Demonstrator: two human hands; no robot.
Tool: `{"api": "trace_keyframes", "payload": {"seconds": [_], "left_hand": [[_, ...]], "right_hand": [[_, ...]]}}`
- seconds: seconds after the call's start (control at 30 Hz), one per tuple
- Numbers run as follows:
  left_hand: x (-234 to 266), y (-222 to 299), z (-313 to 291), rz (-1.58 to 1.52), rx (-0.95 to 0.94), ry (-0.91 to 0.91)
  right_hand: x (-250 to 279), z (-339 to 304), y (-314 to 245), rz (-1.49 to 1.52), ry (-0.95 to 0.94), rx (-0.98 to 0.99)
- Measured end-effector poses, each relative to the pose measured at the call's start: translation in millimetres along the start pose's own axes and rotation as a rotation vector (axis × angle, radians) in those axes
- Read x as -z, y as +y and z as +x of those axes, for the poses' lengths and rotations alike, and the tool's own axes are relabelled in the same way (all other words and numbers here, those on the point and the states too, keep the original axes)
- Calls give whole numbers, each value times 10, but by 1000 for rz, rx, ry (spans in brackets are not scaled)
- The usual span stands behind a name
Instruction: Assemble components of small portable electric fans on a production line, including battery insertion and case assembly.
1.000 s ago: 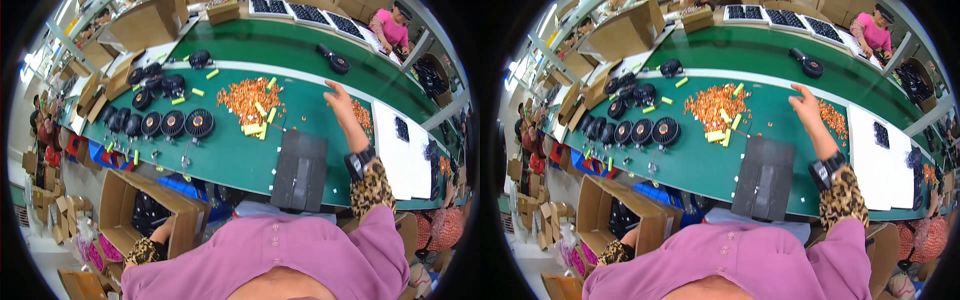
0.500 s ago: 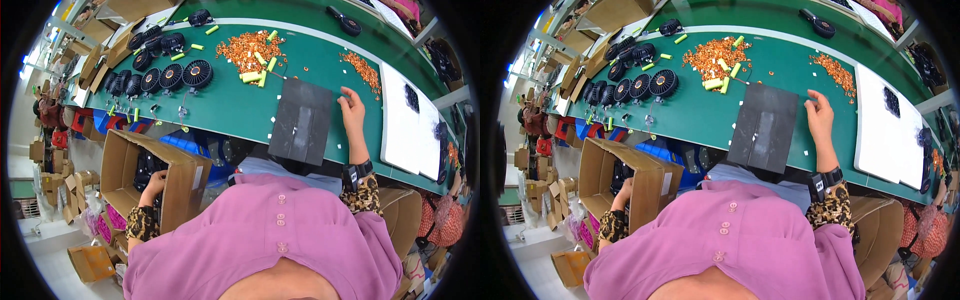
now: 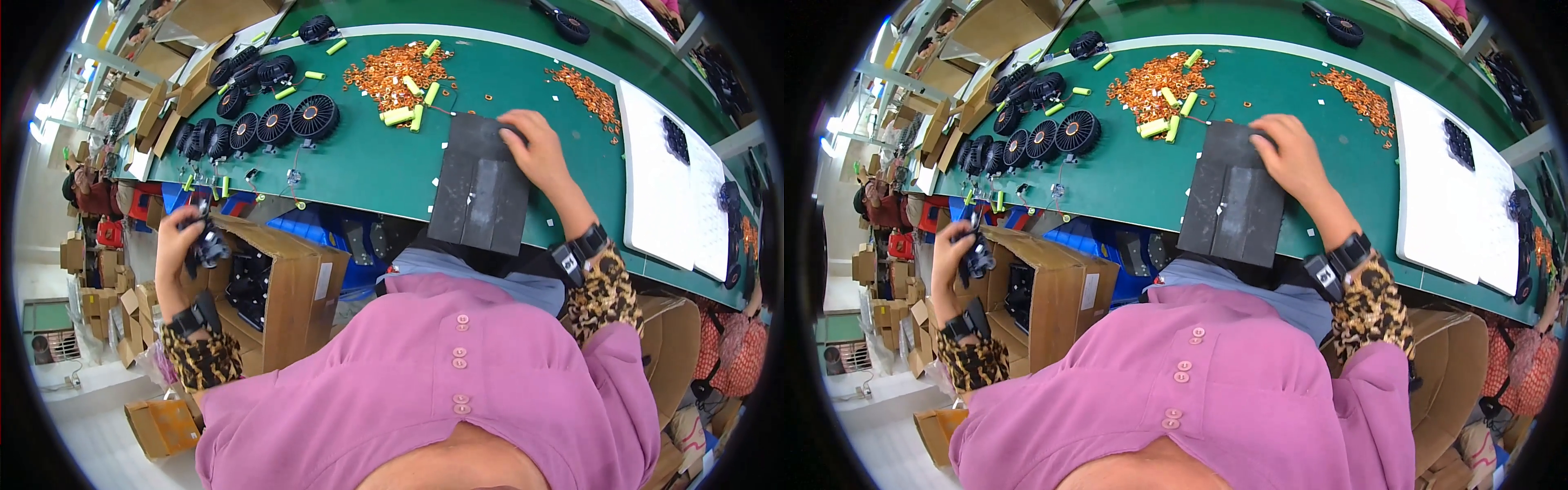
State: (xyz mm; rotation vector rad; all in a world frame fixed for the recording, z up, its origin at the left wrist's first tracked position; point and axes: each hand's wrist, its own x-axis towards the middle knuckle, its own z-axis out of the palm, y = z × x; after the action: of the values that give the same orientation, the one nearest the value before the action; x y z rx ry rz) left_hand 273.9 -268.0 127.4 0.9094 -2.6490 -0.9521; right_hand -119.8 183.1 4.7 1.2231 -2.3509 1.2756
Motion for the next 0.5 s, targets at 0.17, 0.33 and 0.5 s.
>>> {"api": "trace_keyframes", "payload": {"seconds": [0.17,0.33,0.5], "left_hand": [[-898,1314,777,368,-422,-163],[-1952,1681,1294,339,-709,-305],[-2083,1719,1386,470,-673,-328]], "right_hand": [[-323,285,23,-189,-282,106],[-430,341,14,-171,-362,6],[-446,288,47,-266,-257,11]]}}
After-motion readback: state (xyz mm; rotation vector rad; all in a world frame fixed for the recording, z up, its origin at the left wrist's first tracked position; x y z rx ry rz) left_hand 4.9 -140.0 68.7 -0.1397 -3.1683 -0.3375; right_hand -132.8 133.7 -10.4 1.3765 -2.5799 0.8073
